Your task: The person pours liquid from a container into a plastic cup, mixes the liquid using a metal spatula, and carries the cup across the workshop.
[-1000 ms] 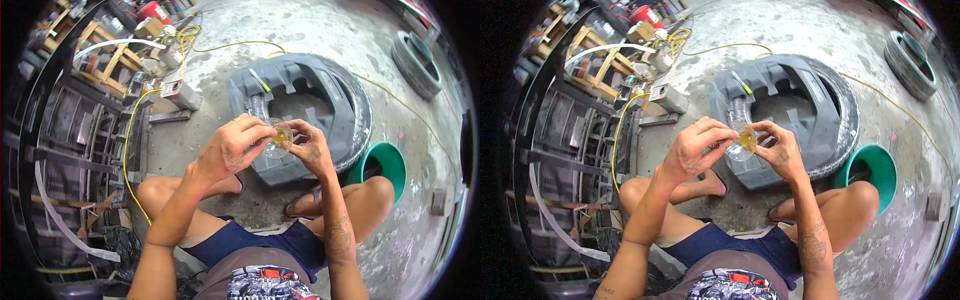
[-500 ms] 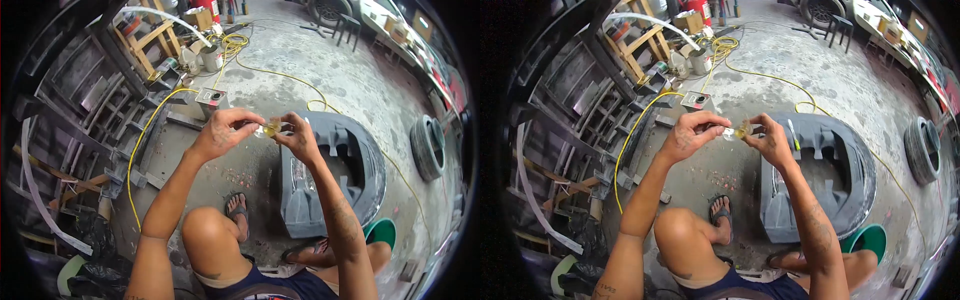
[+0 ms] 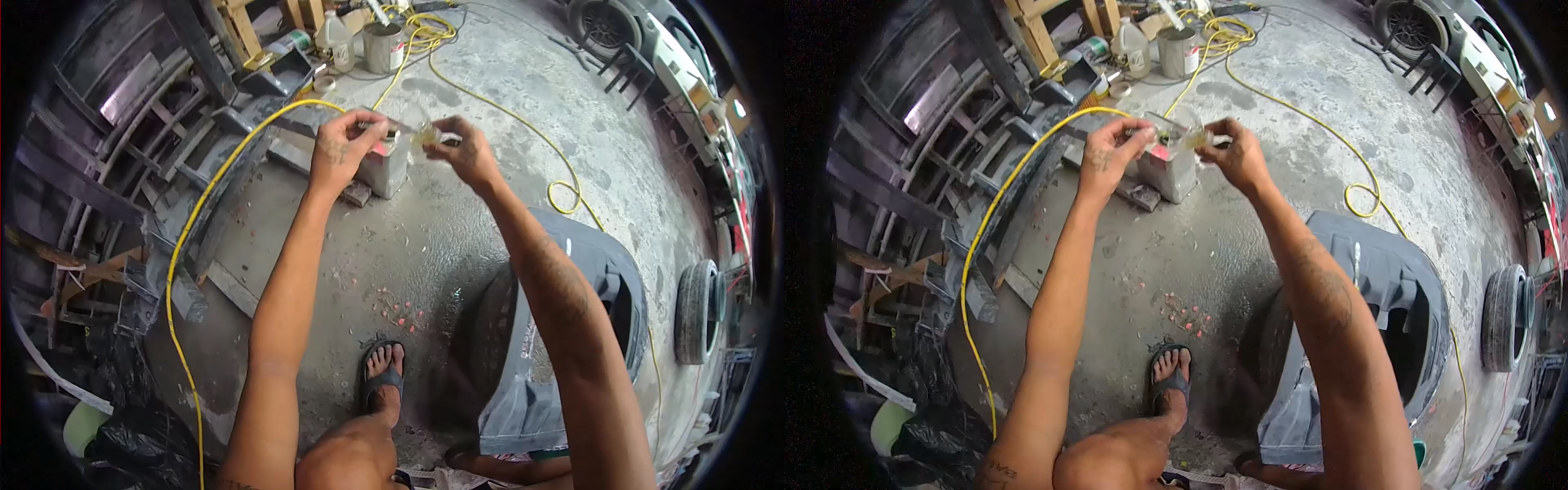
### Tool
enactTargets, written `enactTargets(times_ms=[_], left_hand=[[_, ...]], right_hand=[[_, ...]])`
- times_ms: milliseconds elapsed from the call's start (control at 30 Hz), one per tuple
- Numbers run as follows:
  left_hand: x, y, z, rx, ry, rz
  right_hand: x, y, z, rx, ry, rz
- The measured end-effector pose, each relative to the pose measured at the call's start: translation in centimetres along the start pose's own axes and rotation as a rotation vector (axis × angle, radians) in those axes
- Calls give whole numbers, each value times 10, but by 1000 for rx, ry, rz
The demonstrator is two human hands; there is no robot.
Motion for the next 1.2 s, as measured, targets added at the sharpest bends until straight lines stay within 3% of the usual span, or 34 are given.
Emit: enactTargets(times_ms=[133,300,433,700,800,900,967,1200], left_hand=[[28,16,-1,-5,67,160],[60,22,-11,-18,208,326],[83,22,-11,-13,99,148],[114,22,-26,-54,181,212],[120,22,-23,-71,163,201],[132,17,-27,-133,195,195],[143,13,-34,-240,190,173],[142,8,-29,-302,108,123]], right_hand=[[-24,38,17,13,-235,-130],[-48,62,32,49,-337,-49],[-50,73,32,-14,-440,-55],[-46,85,41,-27,-572,-117],[-40,89,44,-58,-637,-293],[-44,95,42,-25,-653,-158],[-36,95,40,-27,-697,-175],[-36,101,37,3,-741,-190]])
Point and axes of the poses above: each hand's wrist, its own y-axis towards the middle knuckle, its own z-axis out of the palm, x = y × z, the point moved 5 cm from there along y, towards the middle knuckle, and after that the axes turned 4 degrees about -y, right-handed, at the moved point
